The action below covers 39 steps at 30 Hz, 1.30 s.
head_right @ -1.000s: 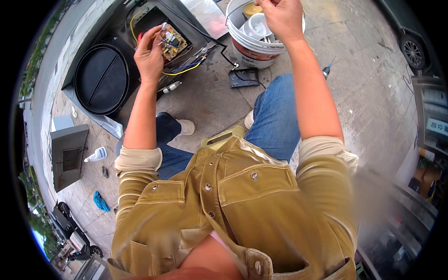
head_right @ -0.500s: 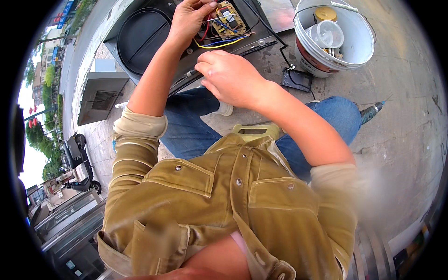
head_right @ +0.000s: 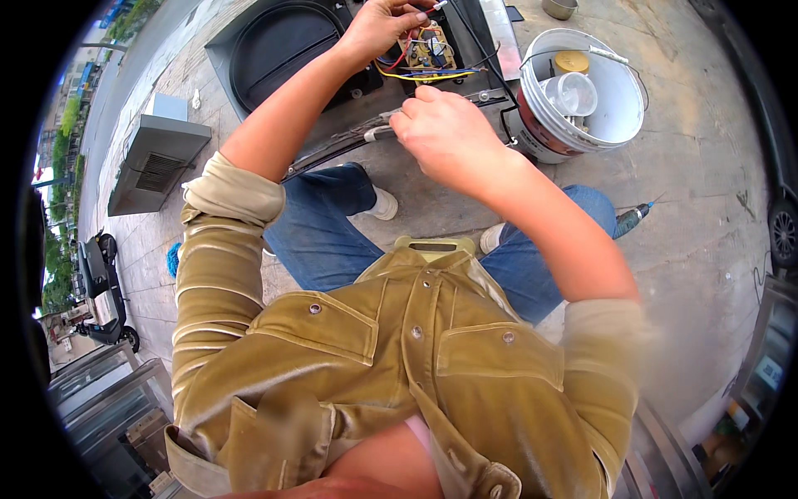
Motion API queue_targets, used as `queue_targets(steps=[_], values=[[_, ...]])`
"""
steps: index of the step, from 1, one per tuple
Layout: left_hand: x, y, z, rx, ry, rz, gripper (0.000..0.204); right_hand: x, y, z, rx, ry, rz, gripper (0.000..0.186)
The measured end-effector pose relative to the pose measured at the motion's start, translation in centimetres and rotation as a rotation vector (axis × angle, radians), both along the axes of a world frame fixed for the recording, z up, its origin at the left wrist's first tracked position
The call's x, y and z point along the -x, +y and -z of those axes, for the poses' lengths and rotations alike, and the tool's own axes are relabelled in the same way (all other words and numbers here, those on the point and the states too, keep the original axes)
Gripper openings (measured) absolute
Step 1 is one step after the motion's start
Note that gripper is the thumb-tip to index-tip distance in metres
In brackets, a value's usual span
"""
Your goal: The person sits on a yellow stool outdoors and repairs the internal wiring of a metal appliance. They use pliers to strip and twist wires, connect them to a circuit board, and secure the connections with electrical tape. The person works methodically on the exposed components inside the open metal casing.
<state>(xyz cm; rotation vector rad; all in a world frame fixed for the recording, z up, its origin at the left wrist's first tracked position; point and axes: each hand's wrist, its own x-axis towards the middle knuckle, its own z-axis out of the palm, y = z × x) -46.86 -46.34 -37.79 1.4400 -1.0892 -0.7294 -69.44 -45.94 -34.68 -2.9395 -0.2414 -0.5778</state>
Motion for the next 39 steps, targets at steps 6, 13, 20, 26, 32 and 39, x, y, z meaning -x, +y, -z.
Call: queue_targets(steps=[6, 13, 20, 26, 32, 39], values=[[0.5, 0.0, 0.1, 0.022, 0.056, -0.008, 0.024, 13.9, -5.1, 1.8, -1.222, -0.209, 0.313, 0.016], [2.5, 0.0, 0.0, 0.130, -0.066, -0.210, 0.020, 10.4, -4.4, 2.7, -1.610, -0.537, 0.117, 0.014], [5.2, -1.2, -0.5, 0.156, 0.242, -0.321, 0.020, 4.2, -2.0, 1.7, -1.487, -0.341, 0.143, 0.012], [5.4, -1.3, 0.4, 0.253, 0.290, -0.425, 0.020, 0.8, 0.9, 1.5, -1.644, -0.327, 0.031, 0.021], [5.5, -1.5, 0.8, 0.238, 0.388, -0.457, 0.021, -1.3, 2.6, 2.5, -1.904, -0.456, 0.095, 0.032], [5.3, 0.1, 0.6, 0.213, 0.274, -0.387, 0.019, -0.1, -5.4, -0.5, -1.870, -0.014, 0.156, 0.034]])
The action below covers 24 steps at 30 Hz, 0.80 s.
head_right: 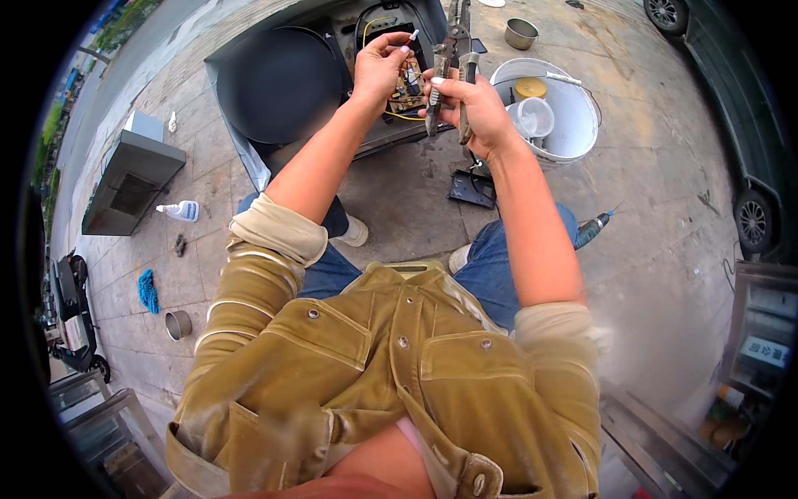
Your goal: The person sits on a yellow stool outdoors and repairs the internal wiring of a metal appliance. They use pliers to strip and twist wires, connect them to a circuit board, and secure the connections with electrical tape. The person works methodically on the exposed components inside the open metal casing.
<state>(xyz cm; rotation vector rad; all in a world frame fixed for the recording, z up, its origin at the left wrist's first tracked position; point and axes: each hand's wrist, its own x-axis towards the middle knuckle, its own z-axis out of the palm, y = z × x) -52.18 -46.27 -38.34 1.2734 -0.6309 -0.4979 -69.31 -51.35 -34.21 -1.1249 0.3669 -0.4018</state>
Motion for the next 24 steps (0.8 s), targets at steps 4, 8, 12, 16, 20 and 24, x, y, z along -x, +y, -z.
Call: queue_targets(steps=[4, 8, 12, 16, 20, 24], values=[[0.0, 0.3, 0.4, -0.084, -0.278, -0.003, 0.018, -1.0, -3.0, 0.8, -0.030, 0.313, -0.095, 0.027], [0.0, 0.6, 0.8, -0.191, -0.541, -0.005, 0.019, -1.0, -4.3, 2.2, 0.035, 0.376, -0.114, 0.029], [-0.1, 1.1, 0.4, -0.263, -0.784, -0.040, 0.020, -1.2, -4.5, 2.7, 0.123, 0.404, -0.153, 0.033], [-0.4, 1.5, 0.1, -0.292, -0.793, -0.017, 0.021, -1.4, -4.3, 2.4, 0.195, 0.437, -0.140, 0.033], [-0.5, 1.7, 0.2, -0.264, -0.842, 0.020, 0.021, -1.8, -4.4, 2.4, 0.197, 0.439, -0.133, 0.027], [-0.5, 1.7, 0.0, -0.277, -0.845, 0.031, 0.021, -2.2, -4.4, 2.4, 0.223, 0.459, -0.123, 0.025]])
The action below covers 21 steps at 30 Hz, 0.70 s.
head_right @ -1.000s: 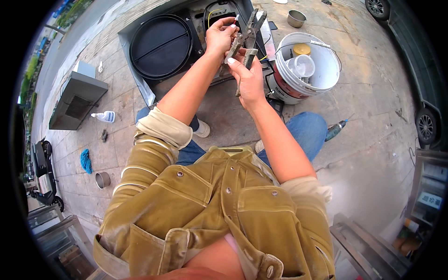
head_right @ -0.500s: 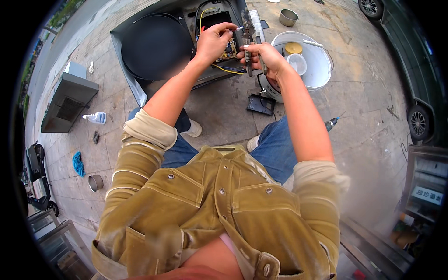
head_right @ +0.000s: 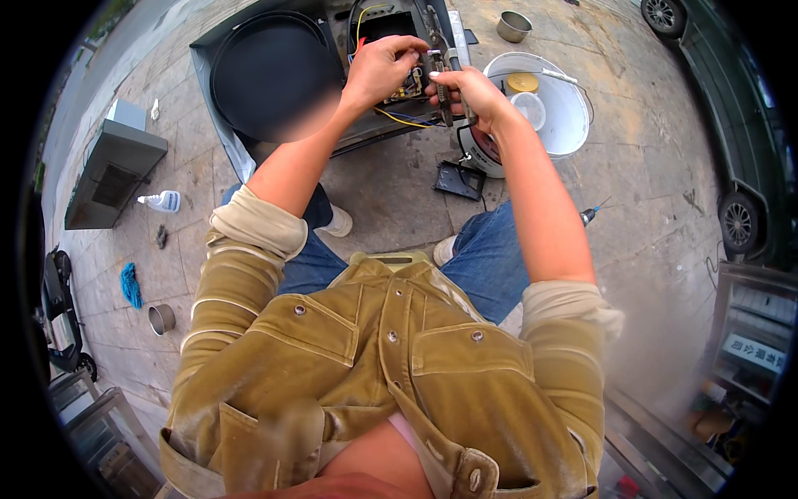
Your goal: The person sits on a yellow stool outdoors and repairs the internal wiring of a metal appliance. They use pliers to strip and twist wires, connect them to a circuit board, and secure the connections with electrical tape. The person works methodically on the exposed components inside the open metal casing.
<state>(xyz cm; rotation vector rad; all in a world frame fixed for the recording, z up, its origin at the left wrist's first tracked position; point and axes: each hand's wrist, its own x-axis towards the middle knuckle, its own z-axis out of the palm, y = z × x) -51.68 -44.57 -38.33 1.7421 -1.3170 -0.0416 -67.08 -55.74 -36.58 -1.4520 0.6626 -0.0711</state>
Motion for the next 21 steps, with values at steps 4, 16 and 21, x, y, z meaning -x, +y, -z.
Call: queue_targets(steps=[4, 16, 21], values=[[0.0, -0.1, -0.1, -0.008, -0.031, -0.028, 0.022, -0.4, 0.7, -0.4, 0.060, 0.031, 0.026, 0.025], [-0.1, -0.2, -0.1, -0.009, -0.010, -0.050, 0.022, -0.9, 0.7, 0.4, 0.123, 0.027, 0.064, 0.028], [-0.2, -0.3, 0.0, -0.001, -0.024, -0.057, 0.022, -1.1, 0.8, 0.4, 0.143, 0.024, 0.065, 0.026]])
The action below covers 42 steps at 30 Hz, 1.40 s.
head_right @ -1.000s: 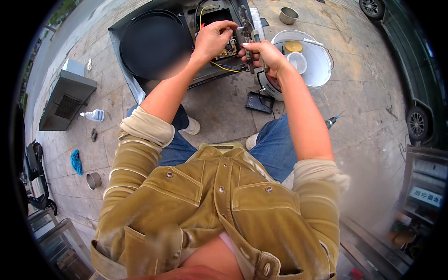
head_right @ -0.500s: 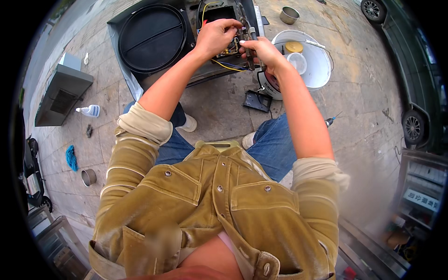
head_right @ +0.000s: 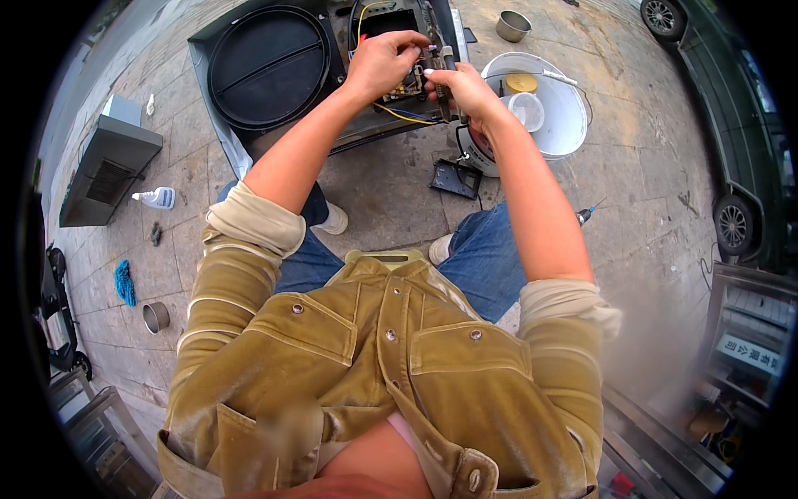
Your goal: The person sits on a yellow stool outdoors and repairs the internal wiring of a metal appliance. They use pliers to strip and twist wires, connect them to a circuit board, and secure the connections with electrical tape. The person works methodically on the exposed components inside the open metal casing.
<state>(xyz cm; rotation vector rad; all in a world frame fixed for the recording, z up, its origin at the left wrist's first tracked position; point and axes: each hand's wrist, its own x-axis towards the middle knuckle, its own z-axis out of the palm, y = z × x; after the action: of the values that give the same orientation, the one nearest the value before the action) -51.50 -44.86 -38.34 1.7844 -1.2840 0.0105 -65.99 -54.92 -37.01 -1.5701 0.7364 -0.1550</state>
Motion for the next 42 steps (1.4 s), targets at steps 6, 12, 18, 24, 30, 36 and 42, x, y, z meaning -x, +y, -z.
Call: queue_targets(steps=[6, 12, 18, 24, 30, 36, 42], values=[[-0.1, -0.1, -0.1, -0.004, 0.016, 0.011, 0.022, -0.1, 0.0, 0.1, 0.013, -0.015, -0.002, 0.024], [0.1, 0.1, -0.3, 0.012, 0.023, 0.011, 0.021, -0.5, 0.6, 0.7, 0.047, -0.063, 0.054, 0.017], [-0.2, -0.1, 0.1, 0.036, 0.043, 0.024, 0.019, -1.0, 0.5, 2.0, 0.112, -0.156, 0.072, 0.015], [-0.4, -0.2, 0.2, 0.012, 0.082, 0.054, 0.021, -1.2, 0.5, 2.0, 0.249, -0.037, 0.139, 0.023], [-1.4, 0.6, -1.2, -0.022, 0.299, 0.119, 0.028, 1.5, 0.5, -2.0, 0.275, -0.371, 0.275, 0.043], [-4.5, 3.8, -3.0, 0.028, 0.321, 0.142, 0.026, 7.5, 6.5, -3.8, 0.125, -0.449, 0.145, 0.044], [-5.6, 6.4, -4.7, -0.059, 0.372, 0.215, 0.024, 7.1, 11.8, 0.5, 0.937, -0.027, -0.368, 0.070]])
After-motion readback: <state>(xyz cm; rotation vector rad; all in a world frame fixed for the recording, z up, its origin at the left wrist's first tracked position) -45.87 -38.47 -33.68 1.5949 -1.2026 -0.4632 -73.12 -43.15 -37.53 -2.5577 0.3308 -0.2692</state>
